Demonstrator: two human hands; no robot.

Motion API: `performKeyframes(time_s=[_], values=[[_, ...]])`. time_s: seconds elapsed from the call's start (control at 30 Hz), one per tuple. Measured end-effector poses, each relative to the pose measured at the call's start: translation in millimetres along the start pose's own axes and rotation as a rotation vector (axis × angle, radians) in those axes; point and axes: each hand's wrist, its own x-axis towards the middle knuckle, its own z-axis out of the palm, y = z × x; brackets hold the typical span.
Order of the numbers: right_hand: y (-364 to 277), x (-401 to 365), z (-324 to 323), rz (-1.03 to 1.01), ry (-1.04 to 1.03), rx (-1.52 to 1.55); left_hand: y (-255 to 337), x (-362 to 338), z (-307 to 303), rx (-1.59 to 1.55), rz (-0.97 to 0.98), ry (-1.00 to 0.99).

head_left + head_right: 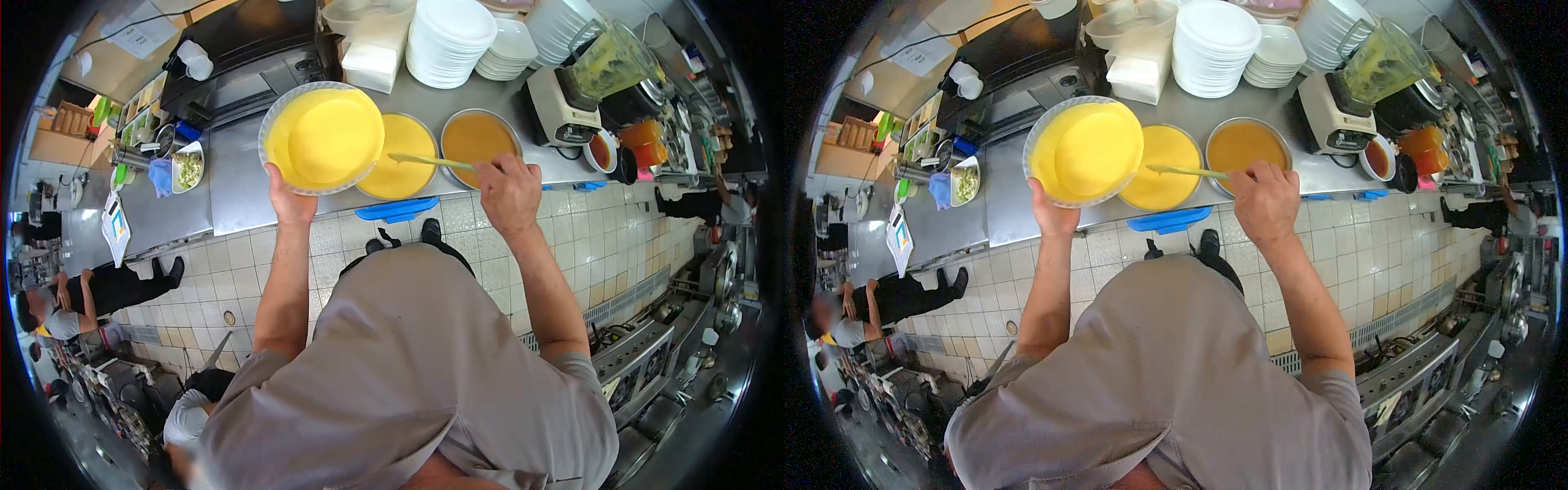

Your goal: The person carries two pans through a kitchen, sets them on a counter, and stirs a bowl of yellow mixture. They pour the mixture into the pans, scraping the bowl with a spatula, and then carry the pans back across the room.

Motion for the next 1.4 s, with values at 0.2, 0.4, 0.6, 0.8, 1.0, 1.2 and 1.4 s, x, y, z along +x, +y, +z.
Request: performKeyframes(time_s=[0.2, 0.4, 0.6, 0.8, 1.0, 1.2, 1.4], values=[[16, -49, 71, 0.378, -0.133, 0.156, 7, -4, -5, -0.026, -0.007, 0.008], [37, -90, 131, 0.927, -0.511, 0.932, 2, -19, 3, -0.015, 0.018, 0.013], [70, -66, 106, 0.906, -0.799, 1.236, -16, -33, 6, -0.062, 0.046, 0.014], [96, -53, 116, 0.713, -0.834, 1.188, -38, -43, 20, -0.01, 0.107, 0.047], [168, -77, 118, 0.651, -0.627, 1.164, -46, -54, 37, 0.01, 0.126, 0.049], [275, -107, 147, 0.465, -0.474, 1.014, -49, -66, 43, 0.022, 0.135, 0.101], [291, -91, 149, 0.492, -0.488, 0.954, -53, -72, 47, 0.072, 0.143, 0.098]])
